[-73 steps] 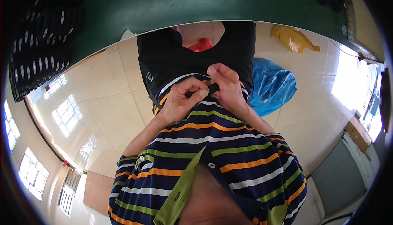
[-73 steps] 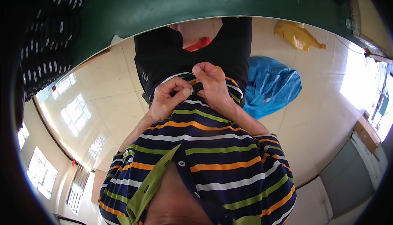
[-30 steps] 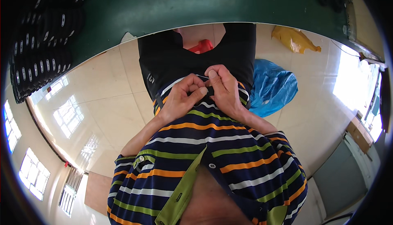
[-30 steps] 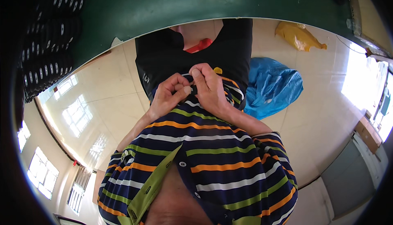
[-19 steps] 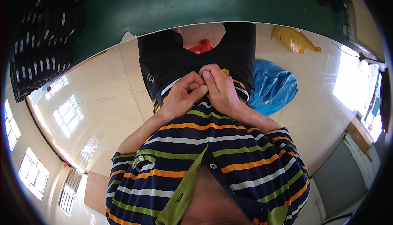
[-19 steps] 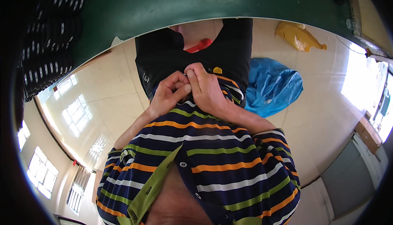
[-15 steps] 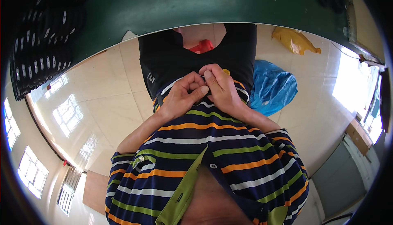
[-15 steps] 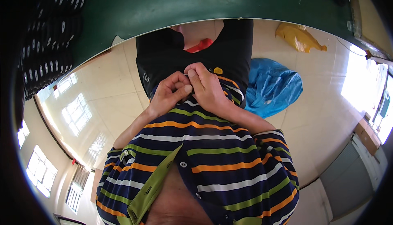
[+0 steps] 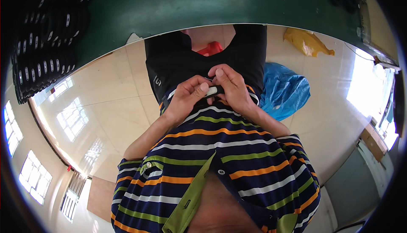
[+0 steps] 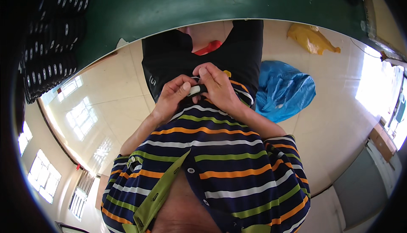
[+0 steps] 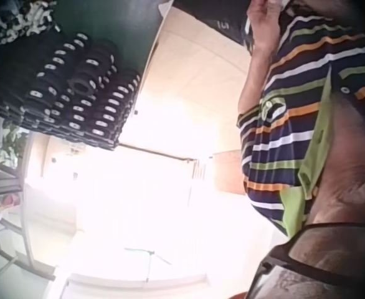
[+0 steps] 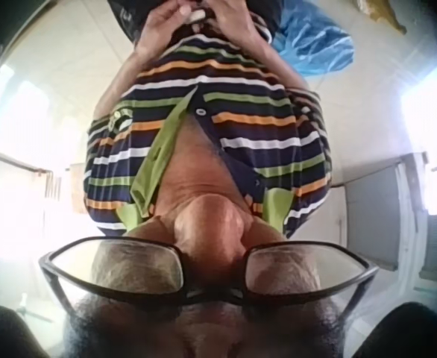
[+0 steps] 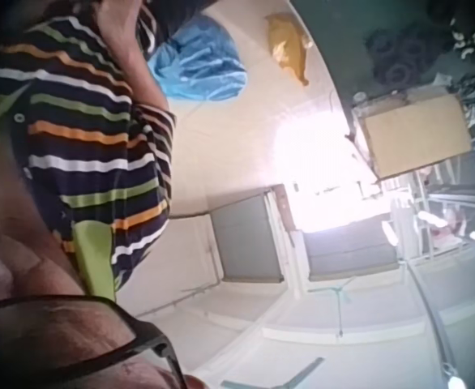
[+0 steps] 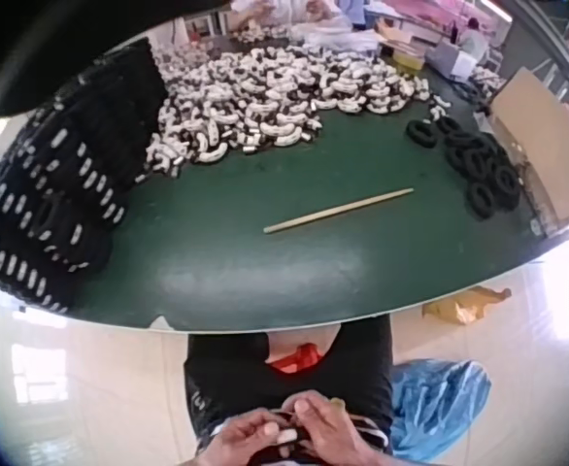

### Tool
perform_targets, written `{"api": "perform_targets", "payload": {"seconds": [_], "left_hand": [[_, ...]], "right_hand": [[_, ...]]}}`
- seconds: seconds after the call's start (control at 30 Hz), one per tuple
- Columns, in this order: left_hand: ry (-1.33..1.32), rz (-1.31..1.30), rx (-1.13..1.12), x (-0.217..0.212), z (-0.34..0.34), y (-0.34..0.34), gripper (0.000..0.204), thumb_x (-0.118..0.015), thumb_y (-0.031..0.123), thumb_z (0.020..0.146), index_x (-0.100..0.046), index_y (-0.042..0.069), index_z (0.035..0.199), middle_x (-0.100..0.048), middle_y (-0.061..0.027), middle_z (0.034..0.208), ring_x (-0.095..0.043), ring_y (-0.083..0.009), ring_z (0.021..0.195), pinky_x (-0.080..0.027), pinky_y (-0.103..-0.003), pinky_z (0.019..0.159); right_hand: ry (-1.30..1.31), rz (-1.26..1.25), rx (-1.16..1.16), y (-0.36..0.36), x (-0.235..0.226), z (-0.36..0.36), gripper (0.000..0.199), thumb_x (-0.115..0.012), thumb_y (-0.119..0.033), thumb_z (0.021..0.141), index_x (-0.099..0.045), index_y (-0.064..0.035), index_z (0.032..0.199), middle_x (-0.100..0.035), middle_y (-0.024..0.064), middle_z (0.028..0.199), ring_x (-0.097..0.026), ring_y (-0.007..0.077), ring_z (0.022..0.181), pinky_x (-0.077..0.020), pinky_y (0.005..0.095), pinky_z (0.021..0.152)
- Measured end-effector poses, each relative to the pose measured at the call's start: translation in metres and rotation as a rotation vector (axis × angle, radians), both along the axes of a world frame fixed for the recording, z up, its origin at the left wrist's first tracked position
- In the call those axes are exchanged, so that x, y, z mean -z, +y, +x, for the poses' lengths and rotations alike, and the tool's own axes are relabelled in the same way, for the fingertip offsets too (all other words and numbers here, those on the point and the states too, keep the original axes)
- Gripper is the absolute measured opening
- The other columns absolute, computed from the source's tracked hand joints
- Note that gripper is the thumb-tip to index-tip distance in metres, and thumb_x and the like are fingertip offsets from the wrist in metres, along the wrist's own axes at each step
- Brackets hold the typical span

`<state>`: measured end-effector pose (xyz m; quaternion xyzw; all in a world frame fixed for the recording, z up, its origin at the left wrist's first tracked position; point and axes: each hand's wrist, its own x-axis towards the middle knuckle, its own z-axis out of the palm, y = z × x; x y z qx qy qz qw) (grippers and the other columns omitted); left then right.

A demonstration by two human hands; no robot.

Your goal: The person assembles circular cushions by inserting curved electronic components into black rubber rings by hand and with a wooden stick, then stacks the completed cushions on the table.

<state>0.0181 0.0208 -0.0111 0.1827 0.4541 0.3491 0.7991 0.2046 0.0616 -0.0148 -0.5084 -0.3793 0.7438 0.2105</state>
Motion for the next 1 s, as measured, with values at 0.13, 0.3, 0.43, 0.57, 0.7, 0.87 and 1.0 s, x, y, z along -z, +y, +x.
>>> {"api": "perform_targets", "payload": {"seconds": [0.13, 0.3, 0.43, 0.57, 0.7, 0.87, 1.0], "left_hand": [[0.008, 0.056, 0.029, 0.007, -0.005, -0.006, 0.014, -0.066, 0.016, 0.105, -0.065, 0.002, 0.110, -0.069, -0.0037, 0.096, -0.066, -0.0129, 0.085, -0.053, -0.028, 0.088], [0.115, 0.102, 0.017, -0.001, 0.001, -0.001, 0.012, -0.066, 0.013, 0.105, -0.065, 0.001, 0.108, -0.069, -0.0022, 0.094, -0.065, -0.0096, 0.084, -0.053, -0.025, 0.084], [0.177, 0.165, -0.110, -0.005, 0.001, 0.014, 0.012, -0.065, 0.012, 0.105, -0.065, 0.001, 0.109, -0.071, -0.0033, 0.094, -0.066, -0.0114, 0.083, -0.054, -0.027, 0.085], [0.200, 0.192, -0.341, -0.009, -0.009, 0.026, 0.013, -0.066, 0.013, 0.104, -0.066, 0.001, 0.111, -0.072, -0.0058, 0.096, -0.067, -0.0122, 0.090, -0.053, -0.027, 0.088], [0.247, 0.275, -0.374, -0.015, -0.002, 0.031, 0.013, -0.070, 0.009, 0.102, -0.068, 0.000, 0.110, -0.072, -0.0028, 0.103, -0.066, -0.0087, 0.095, -0.052, -0.025, 0.090], [0.219, 0.259, -0.410, -0.014, 0.004, 0.031, 0.015, -0.071, 0.009, 0.101, -0.067, 0.000, 0.112, -0.072, -0.0032, 0.104, -0.065, -0.0086, 0.097, -0.052, -0.025, 0.091], [0.140, 0.230, -0.424, -0.012, -0.003, 0.031, 0.016, -0.072, 0.010, 0.101, -0.067, 0.000, 0.112, -0.072, -0.0032, 0.103, -0.065, -0.0085, 0.096, -0.052, -0.025, 0.090]], "right_hand": [[0.016, 0.025, 0.050, -0.002, 0.007, 0.000, 0.026, -0.045, -0.025, 0.113, -0.061, -0.0039, 0.113, -0.057, 0.0020, 0.076, -0.053, 0.0085, 0.067, -0.0462, 0.0263, 0.059], [-0.209, 0.337, -0.045, 0.011, -0.005, -0.009, 0.023, -0.051, -0.020, 0.109, -0.062, -0.0006, 0.109, -0.064, 0.0120, 0.078, -0.064, 0.0190, 0.069, -0.0500, 0.0317, 0.064], [-0.186, 0.432, 0.012, 0.029, -0.004, -0.012, 0.020, -0.054, -0.018, 0.108, -0.064, -0.0004, 0.109, -0.066, 0.0127, 0.080, -0.066, 0.0207, 0.069, -0.0515, 0.0323, 0.066], [-0.265, 0.610, 0.306, 0.030, -0.016, -0.001, 0.011, -0.074, -0.010, 0.097, -0.069, -0.0003, 0.098, -0.064, 0.0013, 0.076, -0.059, 0.0063, 0.066, -0.0467, 0.0237, 0.060], [0.070, 0.176, 0.044, 0.029, -0.017, -0.011, 0.016, -0.079, -0.011, 0.094, -0.069, 0.0019, 0.096, -0.067, 0.0000, 0.078, -0.058, 0.0032, 0.067, -0.0456, 0.0204, 0.059], [0.166, 0.083, 0.118, 0.032, -0.010, -0.015, 0.012, -0.074, -0.007, 0.097, -0.070, 0.0038, 0.099, -0.071, 0.0050, 0.082, -0.064, 0.0074, 0.066, -0.0496, 0.0205, 0.060], [0.242, 0.069, 0.123, 0.035, -0.009, -0.015, 0.008, -0.072, -0.004, 0.097, -0.069, 0.0041, 0.099, -0.073, 0.0102, 0.082, -0.067, 0.0114, 0.064, -0.0524, 0.0225, 0.058]]}}
